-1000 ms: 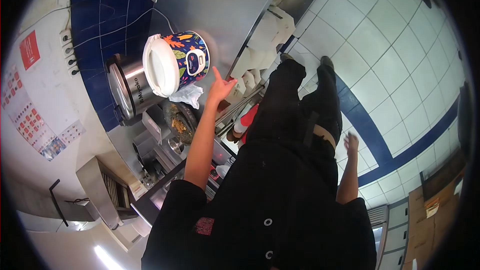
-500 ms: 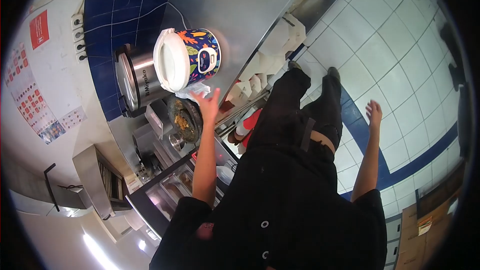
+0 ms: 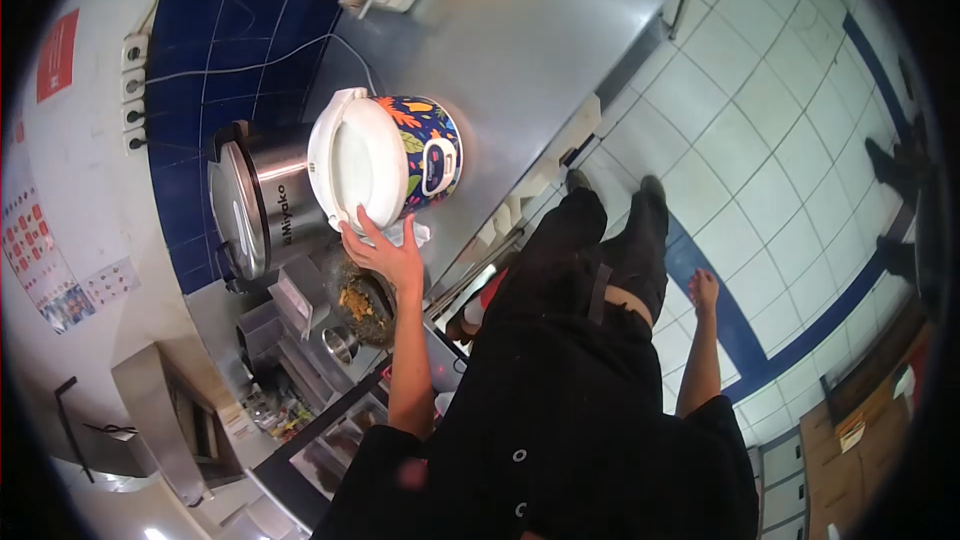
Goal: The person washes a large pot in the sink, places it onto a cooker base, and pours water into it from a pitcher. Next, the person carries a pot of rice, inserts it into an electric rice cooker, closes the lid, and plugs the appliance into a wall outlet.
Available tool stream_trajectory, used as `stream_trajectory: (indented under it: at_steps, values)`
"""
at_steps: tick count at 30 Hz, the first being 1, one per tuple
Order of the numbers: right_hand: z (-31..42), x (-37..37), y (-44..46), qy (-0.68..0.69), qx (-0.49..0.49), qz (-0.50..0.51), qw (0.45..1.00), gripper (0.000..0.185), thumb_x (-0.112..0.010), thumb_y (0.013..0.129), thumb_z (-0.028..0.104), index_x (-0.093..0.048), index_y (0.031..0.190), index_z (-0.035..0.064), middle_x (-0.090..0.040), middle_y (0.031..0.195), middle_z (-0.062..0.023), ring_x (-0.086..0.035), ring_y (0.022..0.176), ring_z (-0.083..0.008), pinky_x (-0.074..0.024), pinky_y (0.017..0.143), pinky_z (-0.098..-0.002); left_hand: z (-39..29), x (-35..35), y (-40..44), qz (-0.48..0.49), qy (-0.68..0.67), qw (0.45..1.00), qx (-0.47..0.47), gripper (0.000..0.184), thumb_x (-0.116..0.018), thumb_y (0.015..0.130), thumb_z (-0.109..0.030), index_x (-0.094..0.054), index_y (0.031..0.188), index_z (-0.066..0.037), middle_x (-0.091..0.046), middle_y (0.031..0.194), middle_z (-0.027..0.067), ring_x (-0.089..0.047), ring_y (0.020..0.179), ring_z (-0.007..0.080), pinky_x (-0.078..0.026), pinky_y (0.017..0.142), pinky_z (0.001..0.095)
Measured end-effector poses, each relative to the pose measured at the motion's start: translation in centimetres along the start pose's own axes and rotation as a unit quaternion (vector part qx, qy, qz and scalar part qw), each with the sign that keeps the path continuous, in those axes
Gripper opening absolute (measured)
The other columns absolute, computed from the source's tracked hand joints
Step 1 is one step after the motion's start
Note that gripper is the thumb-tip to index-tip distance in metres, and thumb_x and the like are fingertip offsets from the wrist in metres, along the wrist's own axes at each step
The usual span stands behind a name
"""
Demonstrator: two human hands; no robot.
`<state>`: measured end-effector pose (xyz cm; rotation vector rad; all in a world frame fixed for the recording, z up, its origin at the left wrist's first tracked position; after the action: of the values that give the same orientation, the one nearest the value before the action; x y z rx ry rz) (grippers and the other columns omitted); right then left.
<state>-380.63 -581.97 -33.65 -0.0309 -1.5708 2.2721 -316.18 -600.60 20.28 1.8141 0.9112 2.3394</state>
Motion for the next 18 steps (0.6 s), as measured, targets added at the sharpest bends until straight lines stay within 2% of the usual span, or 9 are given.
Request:
stream_trajectory:
  at_steps: [5,7,9,11,12,13,14,15,18]
  values:
    - [4.7,-10.5,0.1,-0.145,0.074,0.067,0.984,0.025,-0.066,0.093,0.032,-0.063,0.103,0.0095,-0.062,0.073,-0.0003,-0.057,0.053,-0.0097,-0.0425,0.042,-0.0259,0.6,-1.8,4.1,-0.011,-0.073,0.997,0.016,0.086,-0.079,0.08,-0.042,-0.038,0.151,-0.014,-0.031,0.156,0.0156,-0.025,0.139,0.0454,-0.024,0.111,0.0599]
    - [8.1,-14.3,-2.2,-0.151,0.103,0.091,0.979,0.023,-0.065,0.094,0.028,-0.068,0.104,0.0072,-0.068,0.082,-0.0032,-0.062,0.062,-0.011,-0.0463,0.049,-0.0268,0.8,-3.0,5.5,0.03,0.0,0.997,0.064,0.086,-0.073,0.082,-0.049,-0.037,0.151,-0.011,-0.034,0.155,0.0147,-0.028,0.137,0.0446,-0.021,0.113,0.0584]
    - [9.6,-17.3,-1.9,-0.109,0.227,0.162,0.954,0.026,-0.064,0.095,0.028,-0.069,0.109,0.0067,-0.072,0.091,-0.0055,-0.067,0.076,-0.0158,-0.0528,0.064,-0.0301,2.7,-6.2,6.6,-0.027,0.074,0.997,0.007,0.091,-0.061,0.085,-0.066,-0.038,0.15,-0.006,-0.036,0.156,0.0144,-0.034,0.137,0.0449,-0.019,0.113,0.058]
    - [12.5,-18.4,-6.4,-0.191,0.279,0.097,0.936,0.023,-0.065,0.093,0.027,-0.072,0.103,0.0071,-0.073,0.092,-0.0063,-0.067,0.079,-0.0148,-0.0541,0.071,-0.0328,3.6,-6.9,8.2,-0.052,0.021,0.998,0.021,0.094,-0.061,0.084,-0.066,-0.036,0.15,-0.005,-0.036,0.156,0.0168,-0.034,0.138,0.0444,-0.02,0.111,0.0625]
    - [15.1,-18.0,-11.8,-0.173,0.241,0.061,0.953,0.024,-0.066,0.091,0.028,-0.072,0.101,0.0065,-0.073,0.093,-0.0085,-0.069,0.083,-0.0189,-0.0544,0.076,-0.0357,3.1,-6.2,9.6,-0.035,0.029,0.998,0.033,0.096,-0.066,0.083,-0.062,-0.034,0.151,-0.004,-0.034,0.156,0.0179,-0.033,0.139,0.0437,-0.02,0.11,0.0666]
    - [15.2,-17.5,-13.0,-0.201,0.269,0.028,0.942,0.029,-0.068,0.09,0.03,-0.071,0.102,0.0044,-0.073,0.095,-0.0117,-0.069,0.088,-0.0238,-0.0544,0.08,-0.0378,4.0,-7.2,10.0,-0.063,0.007,0.998,0.008,0.093,-0.07,0.081,-0.059,-0.034,0.153,-0.011,-0.034,0.157,0.0115,-0.033,0.138,0.0439,-0.024,0.107,0.0676]
    - [14.1,-16.6,-12.9,-0.173,0.292,0.037,0.94,0.027,-0.068,0.092,0.029,-0.07,0.104,0.0052,-0.068,0.082,-0.0039,-0.063,0.075,-0.0142,-0.0521,0.068,-0.031,3.9,-6.7,10.2,-0.03,0.07,0.995,0.065,0.089,-0.07,0.082,-0.056,-0.033,0.154,-0.02,-0.033,0.159,0.0047,-0.035,0.137,0.0434,-0.028,0.104,0.0657]
    - [13.8,-15.1,-15.1,-0.173,0.301,0.014,0.938,0.029,-0.068,0.091,0.03,-0.069,0.105,0.0054,-0.068,0.08,-0.0054,-0.063,0.073,-0.0146,-0.0521,0.067,-0.0311,4.4,-6.5,10.1,-0.091,-0.009,0.996,0.021,0.087,-0.069,0.082,-0.056,-0.031,0.155,-0.029,-0.031,0.16,-0.0001,-0.036,0.136,0.0426,-0.03,0.103,0.063]
    - [9.6,-9.1,-17.2,-0.153,0.265,-0.05,0.951,0.036,-0.072,0.087,0.038,-0.07,0.102,0.005,-0.072,0.088,-0.0112,-0.069,0.083,-0.0198,-0.0545,0.074,-0.0345,6.3,-8.9,9.6,0.01,0.111,0.987,0.113,0.091,-0.07,0.08,-0.058,-0.028,0.156,-0.031,-0.03,0.16,-0.0014,-0.036,0.135,0.0429,-0.03,0.102,0.0644]
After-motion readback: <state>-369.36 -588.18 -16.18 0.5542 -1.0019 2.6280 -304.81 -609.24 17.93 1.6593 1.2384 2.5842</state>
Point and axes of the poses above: each hand's wrist, its own y-axis towards the middle knuckle, its own x-axis out of the back of the hand, z = x × y, the point moved 10 cm from there along y, towards the middle knuckle
